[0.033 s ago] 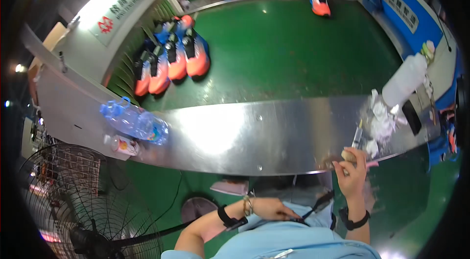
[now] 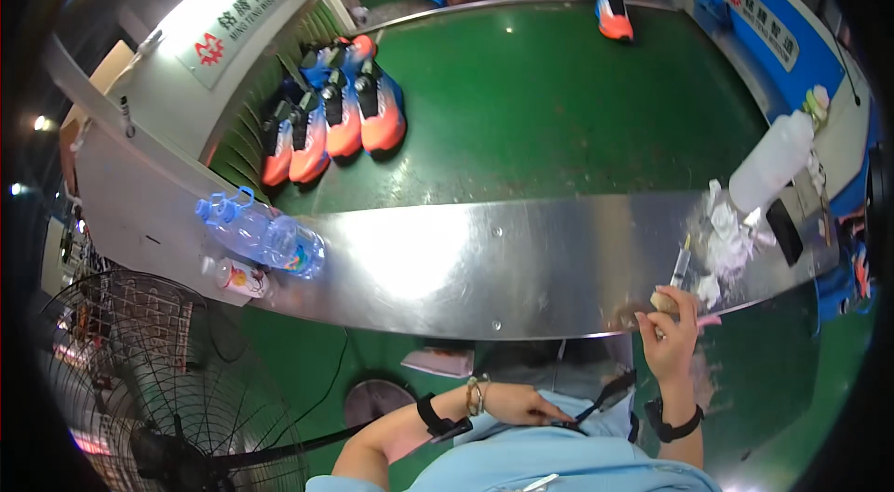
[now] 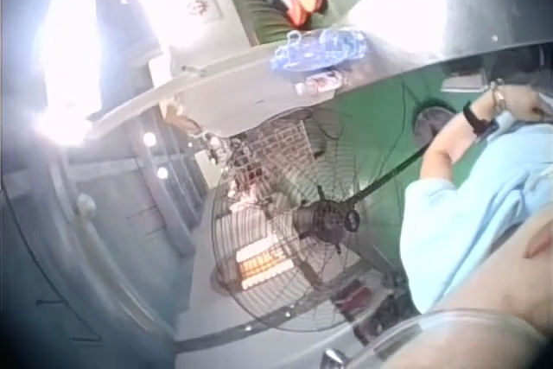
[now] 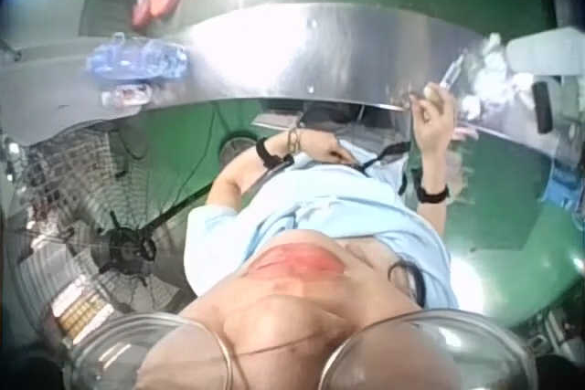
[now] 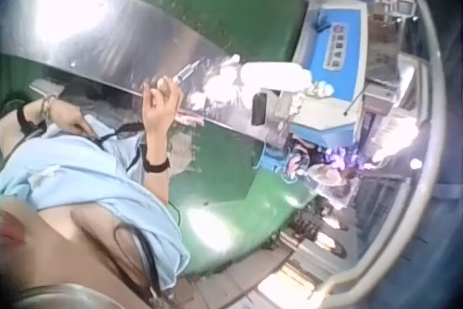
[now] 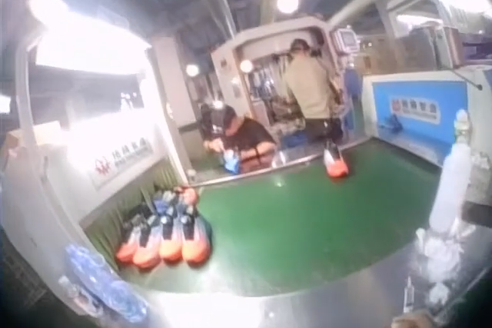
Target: Applying adhesive to shoe components using a syringe and finishing the bond with a sponge.
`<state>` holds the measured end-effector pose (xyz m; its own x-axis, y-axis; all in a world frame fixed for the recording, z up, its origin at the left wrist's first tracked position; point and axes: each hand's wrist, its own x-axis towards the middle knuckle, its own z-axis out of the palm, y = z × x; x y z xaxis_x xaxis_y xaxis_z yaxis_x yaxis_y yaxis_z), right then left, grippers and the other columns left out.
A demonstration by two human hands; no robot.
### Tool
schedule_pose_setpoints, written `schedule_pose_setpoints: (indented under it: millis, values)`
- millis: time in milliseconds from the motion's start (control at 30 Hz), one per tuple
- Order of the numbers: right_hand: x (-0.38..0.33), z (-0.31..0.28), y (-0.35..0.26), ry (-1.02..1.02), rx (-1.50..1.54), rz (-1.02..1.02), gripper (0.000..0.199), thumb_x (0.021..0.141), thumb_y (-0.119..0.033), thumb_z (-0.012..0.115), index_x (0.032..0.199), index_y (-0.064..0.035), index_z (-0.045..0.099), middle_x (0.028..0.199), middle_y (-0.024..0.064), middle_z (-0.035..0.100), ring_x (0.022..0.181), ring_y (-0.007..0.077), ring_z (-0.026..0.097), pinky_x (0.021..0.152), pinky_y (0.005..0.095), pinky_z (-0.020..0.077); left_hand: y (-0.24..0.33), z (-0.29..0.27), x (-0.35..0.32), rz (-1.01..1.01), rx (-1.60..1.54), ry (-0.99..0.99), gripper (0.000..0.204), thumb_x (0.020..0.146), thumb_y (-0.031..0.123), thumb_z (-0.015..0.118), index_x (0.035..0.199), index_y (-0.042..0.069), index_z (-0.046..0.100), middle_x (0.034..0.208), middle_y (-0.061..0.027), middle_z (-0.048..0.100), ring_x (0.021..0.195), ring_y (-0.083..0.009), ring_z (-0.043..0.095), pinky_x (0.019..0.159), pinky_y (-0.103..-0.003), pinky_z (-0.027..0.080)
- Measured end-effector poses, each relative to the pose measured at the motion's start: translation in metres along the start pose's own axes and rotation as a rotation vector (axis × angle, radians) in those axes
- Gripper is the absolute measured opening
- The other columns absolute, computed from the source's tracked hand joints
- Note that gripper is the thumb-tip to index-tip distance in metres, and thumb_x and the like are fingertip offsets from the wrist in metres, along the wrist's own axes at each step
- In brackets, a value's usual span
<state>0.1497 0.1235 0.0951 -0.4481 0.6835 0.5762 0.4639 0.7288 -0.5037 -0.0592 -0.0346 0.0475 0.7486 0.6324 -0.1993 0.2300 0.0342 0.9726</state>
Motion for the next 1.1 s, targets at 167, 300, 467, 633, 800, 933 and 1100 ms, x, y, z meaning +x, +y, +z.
schedule_pose_setpoints:
  millis: [167,300,467,633,800,933,1100]
  values:
    - [0.012,-0.005,0.003,0.051,-0.005,-0.001,0.017,0.072,-0.007,0.071,0.065,0.0000,0.058,0.107,0.0120,0.057,0.093,0.0322,0.052,0.076,0.0385,0.0450,0.003,-0.011,0.007,-0.042,0.056,0.012,0.036,0.094,0.018,0.048,0.129,0.013,0.051,0.114,-0.0126,0.063,0.096,-0.0238,0.063,0.085,-0.030,0.047]
    - [0.015,-0.002,0.012,0.063,-0.032,0.015,0.017,0.073,-0.008,0.070,0.065,0.0007,0.058,0.107,0.0116,0.057,0.093,0.0313,0.052,0.077,0.0378,0.0448,-0.005,-0.007,0.016,0.014,-0.059,-0.067,0.034,0.094,0.016,0.048,0.126,0.010,0.054,0.117,-0.0104,0.062,0.097,-0.0230,0.062,0.086,-0.031,0.046]
    - [0.018,-0.007,0.011,0.065,-0.036,0.058,0.017,0.073,-0.008,0.070,0.064,0.0007,0.059,0.105,0.0112,0.058,0.091,0.0311,0.052,0.077,0.0378,0.0454,-0.001,-0.011,0.024,0.047,-0.051,-0.087,0.032,0.094,0.022,0.051,0.122,0.007,0.057,0.111,-0.0130,0.062,0.095,-0.0217,0.062,0.078,-0.029,0.050]
    - [0.020,-0.004,0.014,0.133,-0.076,0.015,0.017,0.073,-0.011,0.071,0.065,0.0002,0.061,0.103,0.0100,0.059,0.089,0.0305,0.054,0.074,0.0377,0.0469,0.000,-0.011,0.029,0.004,-0.025,-0.104,0.033,0.094,0.023,0.052,0.122,0.007,0.057,0.107,-0.0117,0.064,0.092,-0.0183,0.062,0.082,-0.029,0.048]
    - [0.030,-0.002,0.014,0.138,-0.043,0.030,0.019,0.073,-0.011,0.070,0.063,0.0007,0.060,0.103,0.0090,0.059,0.089,0.0297,0.054,0.073,0.0363,0.0470,-0.006,-0.006,0.037,0.040,0.180,-0.021,0.039,0.089,0.037,0.055,0.109,0.005,0.065,0.094,-0.0167,0.067,0.078,-0.0251,0.065,0.069,-0.035,0.051]
    - [0.036,0.011,0.018,0.177,-0.031,0.038,0.020,0.076,-0.013,0.070,0.064,0.0001,0.061,0.103,0.0077,0.059,0.089,0.0284,0.055,0.072,0.0356,0.0477,0.004,-0.007,0.036,-0.052,0.306,0.002,0.035,0.086,0.037,0.056,0.105,0.009,0.067,0.085,-0.0157,0.068,0.070,-0.0267,0.065,0.066,-0.037,0.051]
    - [0.023,0.035,0.044,0.176,-0.011,0.121,0.018,0.076,-0.013,0.069,0.064,-0.0002,0.062,0.103,0.0079,0.058,0.090,0.0281,0.055,0.073,0.0356,0.0473,0.010,-0.005,0.026,-0.041,0.311,0.121,0.031,0.083,0.032,0.058,0.103,0.011,0.069,0.075,-0.0147,0.068,0.066,-0.0285,0.065,0.064,-0.036,0.051]
